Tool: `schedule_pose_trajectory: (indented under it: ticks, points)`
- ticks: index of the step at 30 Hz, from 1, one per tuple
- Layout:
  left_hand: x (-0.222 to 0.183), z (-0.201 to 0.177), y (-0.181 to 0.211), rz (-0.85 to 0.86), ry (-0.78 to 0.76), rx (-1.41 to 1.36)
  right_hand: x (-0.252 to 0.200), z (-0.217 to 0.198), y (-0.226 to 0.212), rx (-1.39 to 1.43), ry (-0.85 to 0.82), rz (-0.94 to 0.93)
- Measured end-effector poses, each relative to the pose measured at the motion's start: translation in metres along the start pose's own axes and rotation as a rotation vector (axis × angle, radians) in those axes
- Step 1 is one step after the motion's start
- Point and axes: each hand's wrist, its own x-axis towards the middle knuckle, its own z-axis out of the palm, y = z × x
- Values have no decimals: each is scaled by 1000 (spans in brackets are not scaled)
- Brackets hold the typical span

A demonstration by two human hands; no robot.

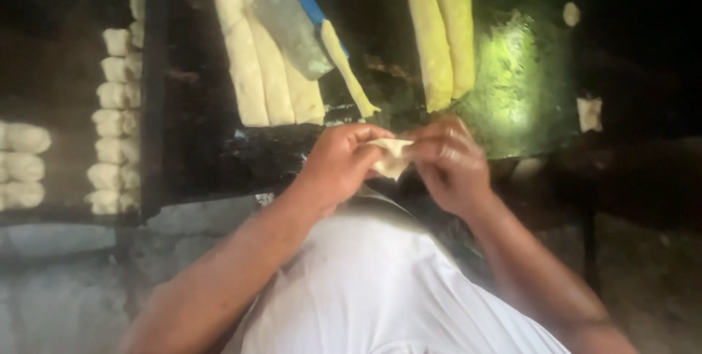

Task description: Shape small pieces of dough into rounds and place them onto a baking tray.

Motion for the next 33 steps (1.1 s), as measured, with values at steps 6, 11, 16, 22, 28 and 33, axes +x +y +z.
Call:
schedule_pose_trajectory:
  ticks: [6,11,16,22,28,33]
  points:
    - [-13,-9,-5,-87,-2,-324,5,15,-6,-264,69,-417]
    - [-32,-11,4,419,234,280,25,19,-15,94,-11,-128]
    - [-41,-21,3,576,176,300,34,31,-6,878,-140,521]
    - [-44,-48,-14,574,275,200,16,22,5,1098,-202,498]
    - [-51,-86,-39,284,446,407,54,21,-23,1389,-270,255]
    - [-57,-97,-34,324,446,266,78,56,-31,318,-205,410]
